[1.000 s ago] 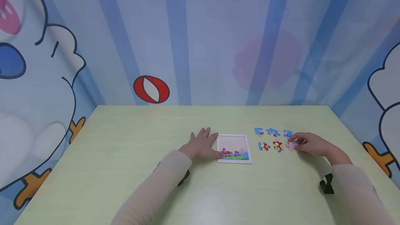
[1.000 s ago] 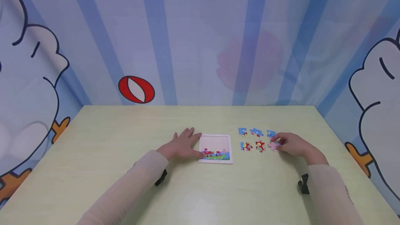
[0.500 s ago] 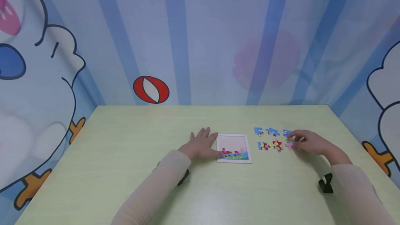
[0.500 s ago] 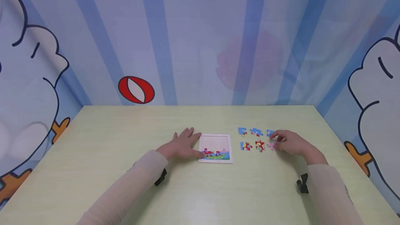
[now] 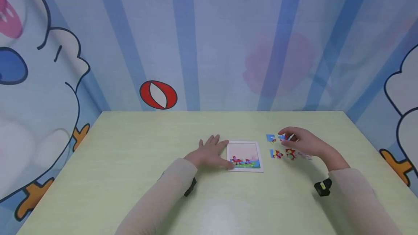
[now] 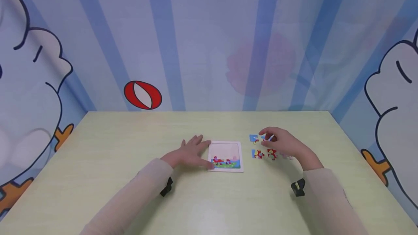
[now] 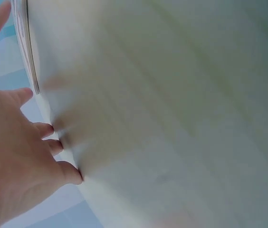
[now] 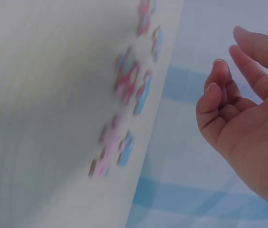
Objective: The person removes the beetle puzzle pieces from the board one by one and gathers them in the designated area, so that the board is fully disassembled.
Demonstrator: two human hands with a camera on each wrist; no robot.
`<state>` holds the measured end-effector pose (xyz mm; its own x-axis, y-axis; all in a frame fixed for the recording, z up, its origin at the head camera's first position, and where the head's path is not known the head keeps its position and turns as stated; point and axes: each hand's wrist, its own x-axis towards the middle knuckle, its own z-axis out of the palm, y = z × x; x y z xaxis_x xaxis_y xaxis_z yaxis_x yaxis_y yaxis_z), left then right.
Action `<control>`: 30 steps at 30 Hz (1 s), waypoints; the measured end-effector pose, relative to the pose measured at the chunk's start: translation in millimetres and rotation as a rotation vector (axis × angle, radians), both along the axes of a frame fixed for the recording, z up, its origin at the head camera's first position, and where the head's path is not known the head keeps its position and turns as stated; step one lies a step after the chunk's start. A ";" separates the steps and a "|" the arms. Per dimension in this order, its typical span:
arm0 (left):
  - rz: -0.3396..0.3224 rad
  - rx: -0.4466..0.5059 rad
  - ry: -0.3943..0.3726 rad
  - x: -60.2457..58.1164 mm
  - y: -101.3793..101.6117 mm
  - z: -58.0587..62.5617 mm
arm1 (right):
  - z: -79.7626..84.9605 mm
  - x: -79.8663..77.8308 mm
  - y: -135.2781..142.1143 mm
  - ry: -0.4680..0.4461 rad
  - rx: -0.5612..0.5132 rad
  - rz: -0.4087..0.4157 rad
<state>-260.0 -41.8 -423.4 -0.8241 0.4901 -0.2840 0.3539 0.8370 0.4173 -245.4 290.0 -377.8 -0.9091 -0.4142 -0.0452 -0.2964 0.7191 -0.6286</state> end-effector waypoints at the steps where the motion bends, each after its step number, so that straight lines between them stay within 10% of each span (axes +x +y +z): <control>1: -0.004 0.001 -0.001 0.5 -0.2 -0.2 | 1.4 0.3 -4.6 0.005 -0.008 0.016; 30: -0.039 -0.025 -0.016 0.2 -4.4 -0.6 | -22.9 -6.1 -109.7 -0.127 -0.027 0.200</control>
